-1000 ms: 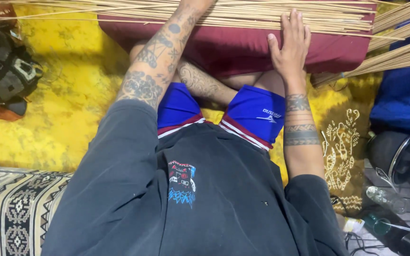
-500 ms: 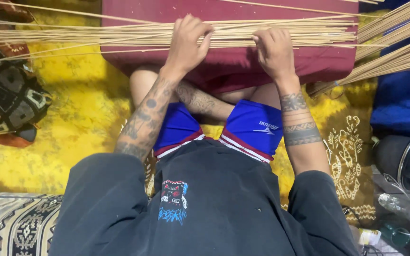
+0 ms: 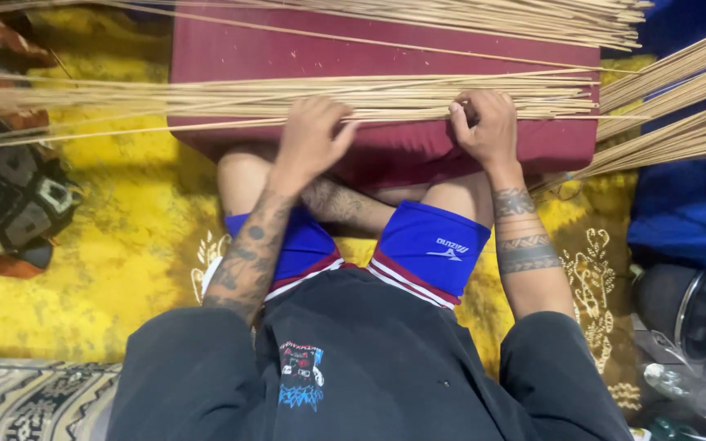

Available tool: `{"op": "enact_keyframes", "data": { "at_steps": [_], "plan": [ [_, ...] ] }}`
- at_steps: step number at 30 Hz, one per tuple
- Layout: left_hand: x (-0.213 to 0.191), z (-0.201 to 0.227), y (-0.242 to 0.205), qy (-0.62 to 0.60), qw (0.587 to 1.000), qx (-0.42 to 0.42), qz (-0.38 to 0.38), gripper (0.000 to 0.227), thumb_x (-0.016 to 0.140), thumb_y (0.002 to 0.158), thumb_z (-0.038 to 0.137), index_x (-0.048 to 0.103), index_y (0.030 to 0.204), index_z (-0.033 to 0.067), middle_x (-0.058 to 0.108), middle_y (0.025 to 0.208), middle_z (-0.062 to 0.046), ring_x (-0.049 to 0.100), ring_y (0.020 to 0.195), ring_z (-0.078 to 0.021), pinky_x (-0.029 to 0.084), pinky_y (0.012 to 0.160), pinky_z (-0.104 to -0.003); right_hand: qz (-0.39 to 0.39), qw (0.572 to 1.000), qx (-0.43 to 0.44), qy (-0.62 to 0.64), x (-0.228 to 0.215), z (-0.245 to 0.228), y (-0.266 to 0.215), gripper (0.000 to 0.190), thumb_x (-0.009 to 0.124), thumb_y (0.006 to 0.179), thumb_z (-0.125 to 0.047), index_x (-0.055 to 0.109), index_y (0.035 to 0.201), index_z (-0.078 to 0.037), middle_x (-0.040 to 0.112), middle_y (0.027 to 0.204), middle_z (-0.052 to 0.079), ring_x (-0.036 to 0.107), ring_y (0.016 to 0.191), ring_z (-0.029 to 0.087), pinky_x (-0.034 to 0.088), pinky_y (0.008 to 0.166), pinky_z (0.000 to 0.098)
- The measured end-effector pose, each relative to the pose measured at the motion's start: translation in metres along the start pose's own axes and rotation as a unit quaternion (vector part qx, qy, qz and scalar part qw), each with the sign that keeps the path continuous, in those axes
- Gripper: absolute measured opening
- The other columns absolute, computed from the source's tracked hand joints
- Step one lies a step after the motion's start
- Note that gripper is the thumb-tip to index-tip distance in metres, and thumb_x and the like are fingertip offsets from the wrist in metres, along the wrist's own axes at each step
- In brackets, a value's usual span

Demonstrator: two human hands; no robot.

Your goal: Weaving thin wooden sticks together with wire to create a mat or screen

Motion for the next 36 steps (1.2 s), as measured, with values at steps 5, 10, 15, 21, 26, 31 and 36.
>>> {"op": "enact_keyframes", "data": {
  "at_steps": [5, 10, 15, 21, 26, 31, 36],
  "plan": [
    [0.073, 0.036, 0.031, -0.026, 0.999, 0.007, -0.019, 0.019, 0.073, 0.092, 0.023, 0.072, 0.105, 0.0088, 0.069, 0.09, -0.013, 0.069, 0.09, -0.0364, 0.052, 0.081, -0.049, 0.0, 0.999, -0.002, 0.032, -0.007, -0.006, 0.003, 0.018, 0.072, 0.106, -0.03, 0.075, 0.102, -0.012, 0.056, 0.069, 0.006, 0.065, 0.072, 0.035, 0.049, 0.072, 0.0441],
    [0.089, 0.043, 0.044, 0.015, 0.999, -0.029, -0.041, 0.018, 0.062, 0.098, 0.033, 0.073, 0.103, 0.0187, 0.065, 0.084, -0.006, 0.07, 0.083, -0.0314, 0.054, 0.074, -0.045, 0.0, 0.999, 0.014, 0.043, 0.002, 0.011, -0.005, 0.019, 0.072, 0.105, -0.032, 0.075, 0.102, -0.014, 0.057, 0.07, 0.006, 0.066, 0.073, 0.033, 0.05, 0.073, 0.0438],
    [0.046, 0.012, 0.026, -0.018, 0.996, -0.058, -0.072, 0.016, 0.068, 0.097, 0.028, 0.08, 0.099, 0.0182, 0.066, 0.078, -0.011, 0.07, 0.08, -0.0379, 0.054, 0.073, -0.048, 0.035, 0.995, 0.057, -0.074, 0.002, 0.016, -0.02, 0.039, 0.066, 0.111, -0.03, 0.062, 0.077, -0.011, 0.052, 0.057, 0.01, 0.065, 0.062, 0.038, 0.049, 0.063, 0.0443],
    [0.0, -0.018, 0.005, 0.066, 0.994, -0.066, -0.06, 0.014, 0.07, 0.099, 0.034, 0.08, 0.097, 0.0237, 0.067, 0.079, -0.005, 0.07, 0.081, -0.0297, 0.051, 0.077, -0.043, 0.07, 0.992, 0.067, -0.08, 0.001, 0.018, -0.021, 0.038, 0.069, 0.108, -0.022, 0.062, 0.074, -0.01, 0.051, 0.054, 0.012, 0.065, 0.059, 0.038, 0.05, 0.061, 0.0436],
    [0.042, -0.002, 0.02, 0.035, 0.997, -0.047, -0.049, 0.017, 0.07, 0.097, 0.035, 0.08, 0.093, 0.0217, 0.066, 0.076, -0.007, 0.069, 0.078, -0.0313, 0.052, 0.074, -0.043, 0.115, 0.991, 0.036, -0.065, -0.009, 0.008, -0.014, 0.032, 0.058, 0.114, -0.029, 0.067, 0.09, -0.009, 0.053, 0.073, 0.009, 0.063, 0.072, 0.037, 0.047, 0.07, 0.0447],
    [0.087, 0.021, 0.046, 0.007, 0.999, 0.004, -0.033, 0.016, 0.069, 0.095, 0.032, 0.077, 0.089, 0.0197, 0.064, 0.073, -0.005, 0.069, 0.075, -0.0302, 0.053, 0.069, -0.044, 0.106, 0.99, -0.037, -0.083, 0.004, 0.004, -0.022, 0.037, 0.051, 0.115, -0.036, 0.068, 0.094, -0.011, 0.053, 0.081, 0.006, 0.059, 0.079, 0.032, 0.042, 0.079, 0.0439],
    [0.078, 0.032, 0.05, -0.025, 0.999, 0.014, -0.043, 0.015, 0.07, 0.094, 0.03, 0.075, 0.091, 0.0166, 0.064, 0.075, -0.008, 0.07, 0.077, -0.0326, 0.053, 0.068, -0.046, 0.1, 0.992, -0.033, -0.071, 0.012, 0.031, -0.037, 0.041, 0.066, 0.112, -0.024, 0.057, 0.075, -0.009, 0.044, 0.068, 0.006, 0.054, 0.065, 0.036, 0.041, 0.067, 0.0465]
  ]
}}
Point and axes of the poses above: each hand's wrist, its own y-axis towards the middle knuckle, its own x-axis out of the palm, z = x × y, the point moved 5 cm from there along y, towards the middle knuckle
